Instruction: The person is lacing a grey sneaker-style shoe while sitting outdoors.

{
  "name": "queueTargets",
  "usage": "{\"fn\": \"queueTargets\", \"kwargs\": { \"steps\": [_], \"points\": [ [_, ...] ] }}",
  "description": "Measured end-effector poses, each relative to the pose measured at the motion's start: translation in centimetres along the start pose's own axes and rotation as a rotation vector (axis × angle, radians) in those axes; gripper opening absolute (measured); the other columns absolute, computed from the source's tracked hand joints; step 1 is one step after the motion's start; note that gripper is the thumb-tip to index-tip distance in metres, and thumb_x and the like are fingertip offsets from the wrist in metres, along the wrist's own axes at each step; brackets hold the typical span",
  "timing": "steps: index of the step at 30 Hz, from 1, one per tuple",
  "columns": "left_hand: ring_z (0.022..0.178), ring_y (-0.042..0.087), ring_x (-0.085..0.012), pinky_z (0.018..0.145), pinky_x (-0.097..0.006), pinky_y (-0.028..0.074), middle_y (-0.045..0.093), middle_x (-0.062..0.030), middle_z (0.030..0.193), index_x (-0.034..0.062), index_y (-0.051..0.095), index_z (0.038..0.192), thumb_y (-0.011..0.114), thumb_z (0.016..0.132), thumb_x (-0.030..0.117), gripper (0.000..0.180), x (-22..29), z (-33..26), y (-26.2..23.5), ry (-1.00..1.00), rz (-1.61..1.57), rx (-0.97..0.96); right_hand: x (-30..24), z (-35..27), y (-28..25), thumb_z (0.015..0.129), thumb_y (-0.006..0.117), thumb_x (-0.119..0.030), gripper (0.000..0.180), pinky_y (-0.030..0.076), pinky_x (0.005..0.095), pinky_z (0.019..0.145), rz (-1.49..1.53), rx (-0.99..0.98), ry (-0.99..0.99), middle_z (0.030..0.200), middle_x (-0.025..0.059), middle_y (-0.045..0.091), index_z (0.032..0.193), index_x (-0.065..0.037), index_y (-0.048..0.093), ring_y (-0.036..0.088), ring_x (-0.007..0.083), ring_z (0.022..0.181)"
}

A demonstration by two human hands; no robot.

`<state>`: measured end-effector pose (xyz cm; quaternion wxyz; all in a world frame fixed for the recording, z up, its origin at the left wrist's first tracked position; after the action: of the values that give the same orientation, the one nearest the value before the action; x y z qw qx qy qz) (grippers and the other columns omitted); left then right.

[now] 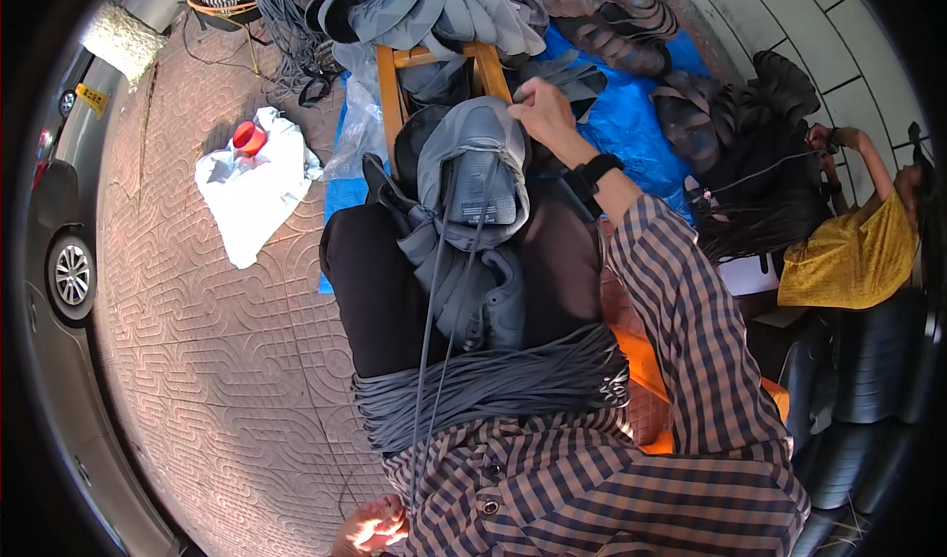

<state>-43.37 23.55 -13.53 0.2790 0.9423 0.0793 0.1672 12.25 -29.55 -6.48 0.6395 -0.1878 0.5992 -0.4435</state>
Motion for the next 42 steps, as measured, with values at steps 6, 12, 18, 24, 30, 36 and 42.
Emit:
{"fn": "queueTargets", "kwargs": {
  "steps": [6,12,18,24,30,36,42],
  "points": [
    [0.064,0.047,-0.0157,0.063,-0.029,0.044,0.057,-0.0087,0.081,-0.0021,0.057,0.096,0.054,0.093,0.010,0.012,6.8,3.7,7.6,-0.017,-0.208,-0.138,-8.1,-6.0,1.6,0.078,0.067,-0.011,0.017,0.048,0.0360,0.067,0.160,-0.365,-0.316,0.078,0.0097,0.061,0.091,-0.003,0.060,0.061,0.0229,0.073],
    [0.054,0.039,-0.0080,0.060,-0.026,0.040,0.052,-0.0033,0.072,-0.0025,0.057,0.091,0.055,0.095,0.010,0.013,12.0,6.1,12.2,0.000,-0.311,-0.205,-11.3,-7.6,2.5,0.078,0.061,-0.003,0.019,0.046,0.0433,0.071,-0.173,-0.271,-0.577,0.087,0.0126,0.055,0.095,-0.006,0.053,0.057,0.0342,0.084],
    [0.059,0.049,-0.0081,0.062,-0.023,0.046,0.056,-0.0046,0.076,-0.0015,0.056,0.094,0.048,0.099,0.011,0.015,16.8,8.7,14.7,0.160,-0.109,-0.148,-12.7,-7.5,0.1,0.079,0.059,-0.004,0.021,0.047,0.0447,0.071,-0.107,-0.237,-0.638,0.090,0.0119,0.054,0.098,-0.008,0.052,0.058,0.0343,0.086],
    [0.066,0.058,-0.0111,0.065,-0.024,0.049,0.059,-0.0111,0.107,-0.0004,0.057,0.091,0.042,0.095,0.000,0.015,25.8,12.5,20.2,0.642,0.667,0.171,-12.8,-5.4,0.0,0.082,0.056,-0.006,0.024,0.047,0.0419,0.073,0.103,-0.309,-0.583,0.092,0.0088,0.059,0.105,-0.008,0.058,0.058,0.0299,0.086],
    [0.082,0.064,-0.0160,0.074,-0.026,0.052,0.046,-0.0161,0.131,-0.0016,0.058,0.090,0.043,0.096,0.004,0.017,29.8,19.3,24.1,0.759,0.891,0.124,-16.4,-9.0,4.4,0.078,0.057,-0.002,0.045,0.042,0.0391,0.080,-0.500,-0.358,-0.920,0.098,0.0099,0.059,0.123,-0.004,0.053,0.054,0.0275,0.095],
    [0.088,0.067,-0.0193,0.074,-0.027,0.053,0.043,-0.0197,0.133,-0.0015,0.058,0.090,0.042,0.096,0.007,0.018,29.1,23.1,25.0,0.631,0.568,-0.003,-11.5,-4.6,6.8,0.078,0.062,-0.010,0.056,0.044,0.0264,0.077,0.364,-1.090,-0.056,0.093,0.0088,0.061,0.130,0.003,0.048,0.058,0.0153,0.086],
    [0.091,0.066,-0.0200,0.075,-0.028,0.053,0.052,-0.0151,0.123,0.0015,0.057,0.092,0.042,0.097,0.008,0.017,28.8,23.7,25.4,0.590,0.448,-0.010,-9.8,-2.9,5.1,0.082,0.064,-0.012,0.044,0.046,0.0218,0.067,0.687,-0.900,-0.091,0.088,0.0045,0.062,0.122,0.003,0.053,0.057,0.0099,0.077]
  ]
}}
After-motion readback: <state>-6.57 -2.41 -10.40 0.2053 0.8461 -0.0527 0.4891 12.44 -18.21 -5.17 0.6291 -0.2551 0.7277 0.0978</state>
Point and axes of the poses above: each hand's wrist, its own z-axis towards the middle knuckle, its own y-axis out of the palm, x = y × z, the point moved 10 cm from there along z, towards the middle knuckle
